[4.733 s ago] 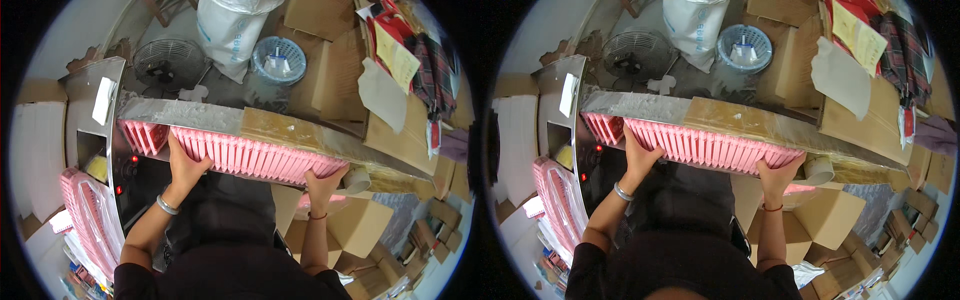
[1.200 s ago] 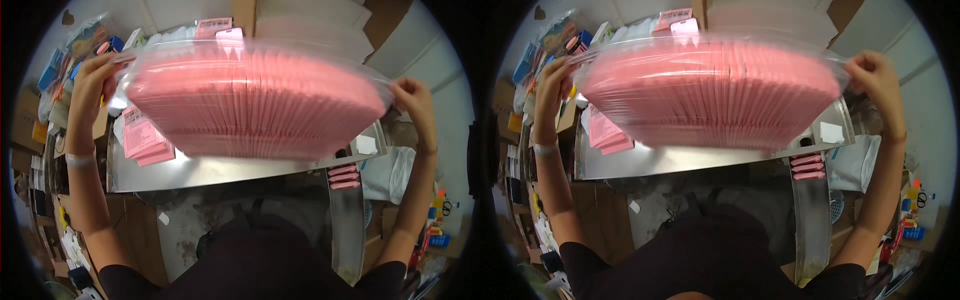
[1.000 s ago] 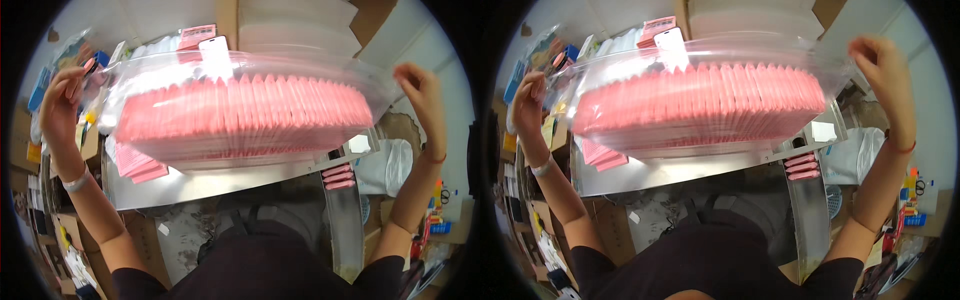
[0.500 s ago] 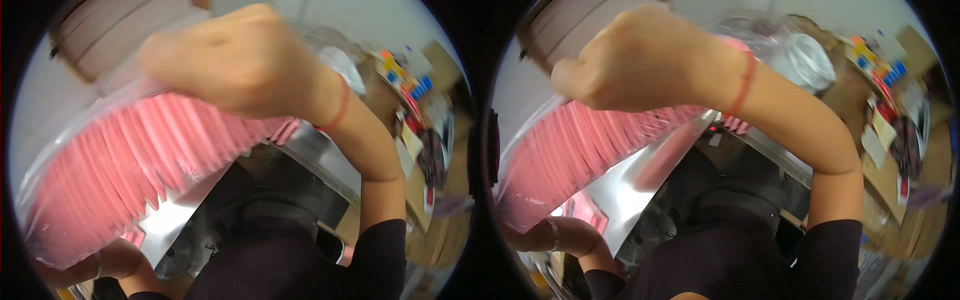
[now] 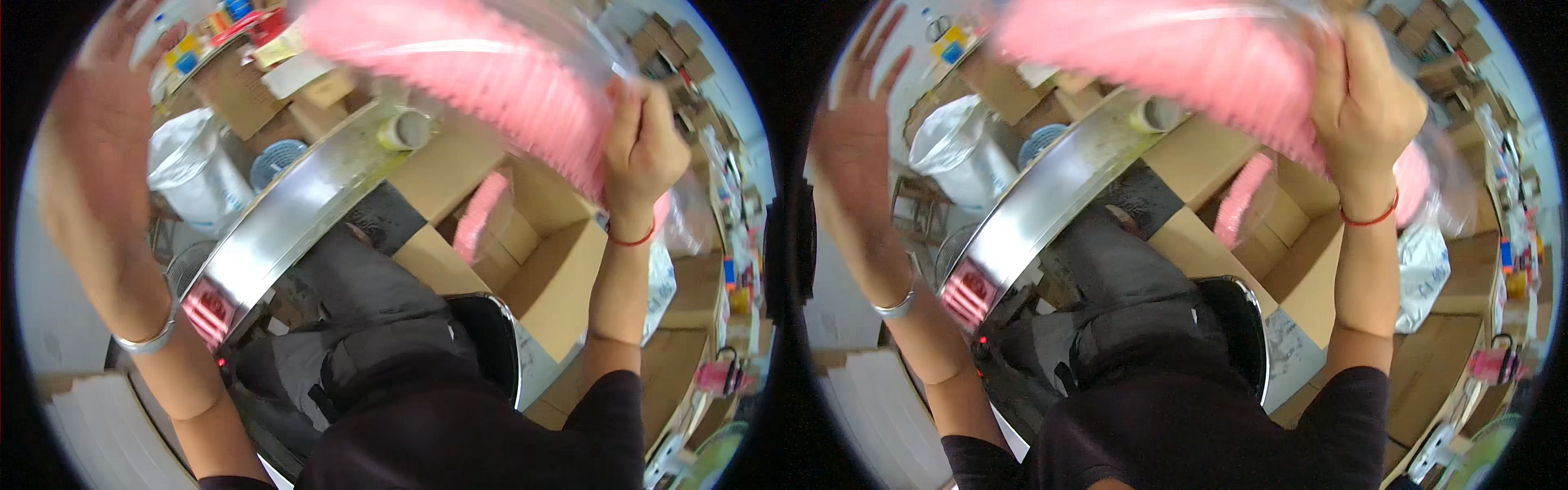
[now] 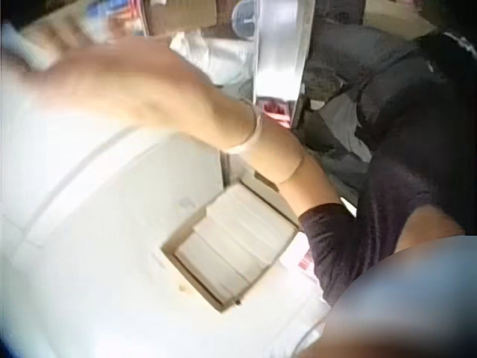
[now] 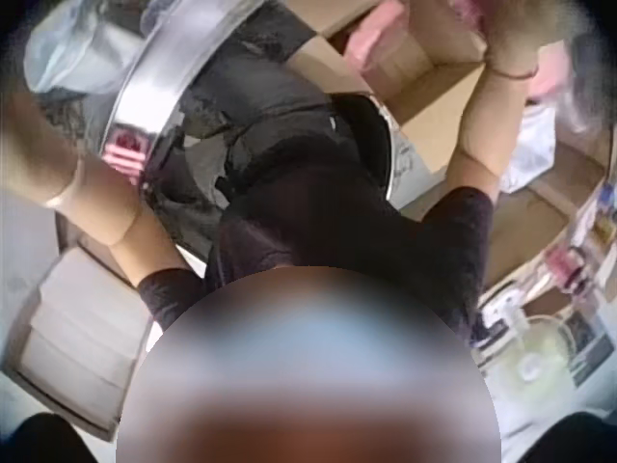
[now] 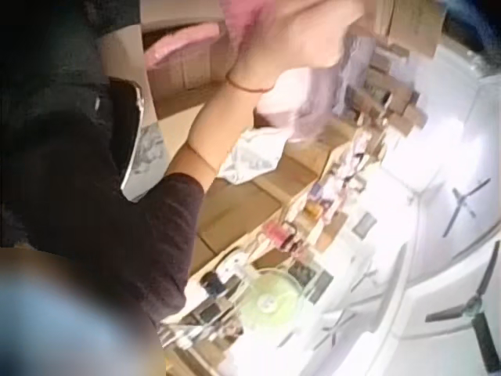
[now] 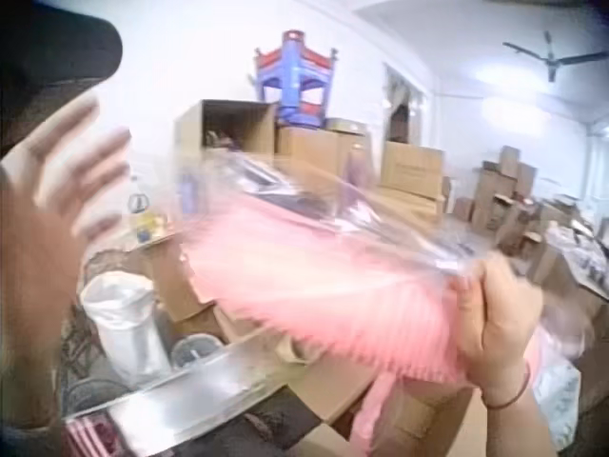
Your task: Sorting pink instructional cards, placing them into small boxes, bagging them, and packing them into larger shipping cartons.
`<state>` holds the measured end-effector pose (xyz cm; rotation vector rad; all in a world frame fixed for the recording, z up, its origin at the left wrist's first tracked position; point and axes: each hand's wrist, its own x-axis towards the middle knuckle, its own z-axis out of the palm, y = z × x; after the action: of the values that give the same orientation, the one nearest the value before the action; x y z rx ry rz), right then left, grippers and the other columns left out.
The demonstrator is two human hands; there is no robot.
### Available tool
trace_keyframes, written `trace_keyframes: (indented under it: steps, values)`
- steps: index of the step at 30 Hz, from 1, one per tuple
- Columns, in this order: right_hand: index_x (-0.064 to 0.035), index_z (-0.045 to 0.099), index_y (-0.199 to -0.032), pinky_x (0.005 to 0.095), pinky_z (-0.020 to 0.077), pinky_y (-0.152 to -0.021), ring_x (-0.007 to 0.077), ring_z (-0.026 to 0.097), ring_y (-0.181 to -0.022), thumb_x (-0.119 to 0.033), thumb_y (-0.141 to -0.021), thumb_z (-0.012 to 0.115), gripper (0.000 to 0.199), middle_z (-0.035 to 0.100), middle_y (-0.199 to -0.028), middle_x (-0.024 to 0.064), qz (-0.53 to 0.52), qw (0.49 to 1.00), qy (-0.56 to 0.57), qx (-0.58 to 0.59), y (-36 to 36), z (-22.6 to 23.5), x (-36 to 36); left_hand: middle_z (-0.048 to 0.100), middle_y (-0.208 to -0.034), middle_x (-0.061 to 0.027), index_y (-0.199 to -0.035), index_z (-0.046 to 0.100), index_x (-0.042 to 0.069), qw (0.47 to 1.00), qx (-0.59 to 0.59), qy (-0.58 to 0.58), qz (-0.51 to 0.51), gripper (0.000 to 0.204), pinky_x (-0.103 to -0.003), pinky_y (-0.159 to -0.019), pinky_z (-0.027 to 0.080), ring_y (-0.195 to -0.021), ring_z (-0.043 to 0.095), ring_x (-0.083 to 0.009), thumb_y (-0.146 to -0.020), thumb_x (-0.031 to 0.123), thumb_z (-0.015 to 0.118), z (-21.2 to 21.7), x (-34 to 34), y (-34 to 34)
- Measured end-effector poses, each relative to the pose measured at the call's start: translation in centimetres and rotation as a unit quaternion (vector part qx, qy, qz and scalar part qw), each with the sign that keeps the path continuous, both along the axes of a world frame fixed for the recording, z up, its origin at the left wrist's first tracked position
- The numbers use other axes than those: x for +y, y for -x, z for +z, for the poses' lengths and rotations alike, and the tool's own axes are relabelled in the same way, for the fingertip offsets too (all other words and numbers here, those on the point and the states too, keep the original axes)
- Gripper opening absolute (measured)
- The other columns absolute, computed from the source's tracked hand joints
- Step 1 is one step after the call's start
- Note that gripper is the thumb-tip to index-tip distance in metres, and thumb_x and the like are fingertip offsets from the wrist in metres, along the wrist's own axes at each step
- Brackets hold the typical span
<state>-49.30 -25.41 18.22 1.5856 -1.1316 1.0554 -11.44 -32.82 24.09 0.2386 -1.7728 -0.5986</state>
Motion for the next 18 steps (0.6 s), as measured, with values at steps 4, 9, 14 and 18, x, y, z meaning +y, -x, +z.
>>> trace_keyframes:
  steps: [4, 9, 14, 18]
  values:
    - [-0.0070, 0.061, -0.080, 0.0353, 0.0421, -0.045, 0.0269, 0.053, -0.046, -0.018, -0.091, 0.065, 0.016, 0.056, -0.059, 0.0129, -0.116, 0.975, -0.036, -0.184, 8.7, -8.8, 1.2, 0.058, -0.128, -0.0183, -0.126, 0.053, -0.003, 0.974, -0.160, -0.113, 0.117, 0.046, -0.037, -0.098, 0.046, -0.115, 0.058, -0.0239, -0.101, 0.035, 0.044, -5.7, -1.3, 7.1]
    - [-0.0034, 0.055, -0.078, 0.0456, 0.0428, -0.048, 0.0407, 0.059, -0.057, -0.021, -0.095, 0.057, 0.024, 0.059, -0.066, 0.0232, -0.347, 0.868, -0.174, -0.309, 11.0, -21.5, 1.3, 0.066, -0.100, -0.0106, -0.106, 0.067, 0.003, 0.876, -0.369, -0.308, -0.051, 0.020, -0.031, -0.083, 0.049, -0.091, 0.063, -0.0204, -0.089, 0.013, 0.065, -17.3, -0.7, 11.8]
    - [-0.0025, 0.054, -0.082, 0.0493, 0.0468, -0.054, 0.0463, 0.061, -0.067, -0.021, -0.095, 0.055, 0.022, 0.060, -0.070, 0.0278, -0.261, 0.808, -0.194, -0.491, 14.5, -40.7, -1.8, 0.050, -0.129, -0.0204, -0.120, 0.061, 0.005, 0.777, -0.552, -0.263, -0.146, 0.037, -0.039, -0.099, 0.044, -0.119, 0.052, -0.0353, -0.087, 0.020, 0.069, -34.9, -1.6, 14.5]
    - [-0.0025, 0.057, -0.087, 0.0509, 0.0476, -0.058, 0.0468, 0.061, -0.069, -0.021, -0.094, 0.055, 0.020, 0.060, -0.072, 0.0284, -0.350, 0.700, -0.321, -0.533, 15.0, -53.0, -2.0, 0.056, -0.118, -0.0192, -0.111, 0.064, 0.004, 0.756, -0.503, -0.413, -0.069, 0.028, -0.041, -0.095, 0.046, -0.109, 0.055, -0.0376, -0.084, 0.011, 0.066, -42.7, -3.1, 19.4]
